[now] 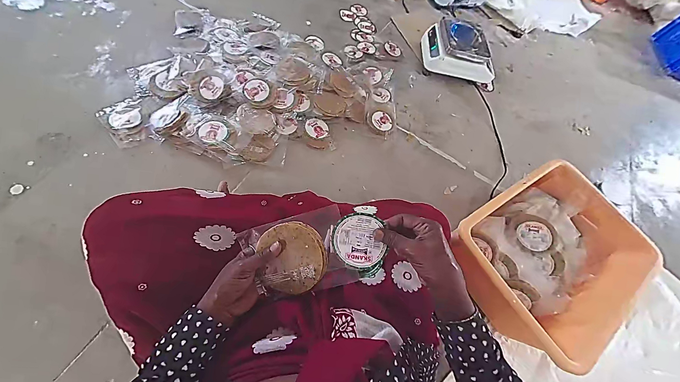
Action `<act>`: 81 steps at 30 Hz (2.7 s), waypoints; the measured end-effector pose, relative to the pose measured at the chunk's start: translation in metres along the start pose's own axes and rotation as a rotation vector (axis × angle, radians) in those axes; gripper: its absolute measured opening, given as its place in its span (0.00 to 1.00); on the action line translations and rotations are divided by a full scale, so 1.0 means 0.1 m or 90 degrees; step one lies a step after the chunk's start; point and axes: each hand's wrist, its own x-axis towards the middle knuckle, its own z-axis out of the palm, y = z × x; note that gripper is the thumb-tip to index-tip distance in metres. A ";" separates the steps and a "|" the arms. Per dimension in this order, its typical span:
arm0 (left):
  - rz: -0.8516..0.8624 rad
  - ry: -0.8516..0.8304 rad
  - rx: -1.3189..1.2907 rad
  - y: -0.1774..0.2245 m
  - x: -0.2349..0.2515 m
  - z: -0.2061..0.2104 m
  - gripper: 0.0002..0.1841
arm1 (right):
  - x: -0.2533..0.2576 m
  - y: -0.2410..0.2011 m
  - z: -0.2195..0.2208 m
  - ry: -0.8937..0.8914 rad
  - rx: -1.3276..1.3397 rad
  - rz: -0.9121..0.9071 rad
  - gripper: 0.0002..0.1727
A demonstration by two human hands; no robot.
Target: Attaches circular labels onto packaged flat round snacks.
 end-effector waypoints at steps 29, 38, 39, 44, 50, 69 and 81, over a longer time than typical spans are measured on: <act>-0.035 -0.086 -0.006 -0.08 -0.02 -0.02 0.12 | -0.13 -0.16 0.45 -0.149 0.025 0.004 0.08; -0.017 -0.050 0.054 -0.15 -0.03 -0.06 0.17 | -0.19 -0.18 0.43 -0.337 -0.105 -0.116 0.17; -0.018 -0.035 0.050 -0.17 -0.02 -0.06 0.16 | -0.19 -0.20 0.44 -0.325 -0.060 -0.098 0.19; -0.022 -0.015 0.048 -0.20 0.00 -0.03 0.12 | -0.20 -0.20 0.45 -0.231 0.001 -0.061 0.09; -0.047 -0.263 0.045 -0.22 0.14 -0.16 0.17 | -0.26 -0.28 -0.12 0.072 -0.142 -0.187 0.06; 0.030 -0.094 0.115 0.36 0.43 -0.27 0.19 | -0.19 0.47 -1.98 0.383 -0.552 0.132 0.12; 0.001 -0.022 0.026 0.47 0.89 -0.37 0.16 | 2.28 0.57 0.92 -0.203 -0.233 0.185 0.20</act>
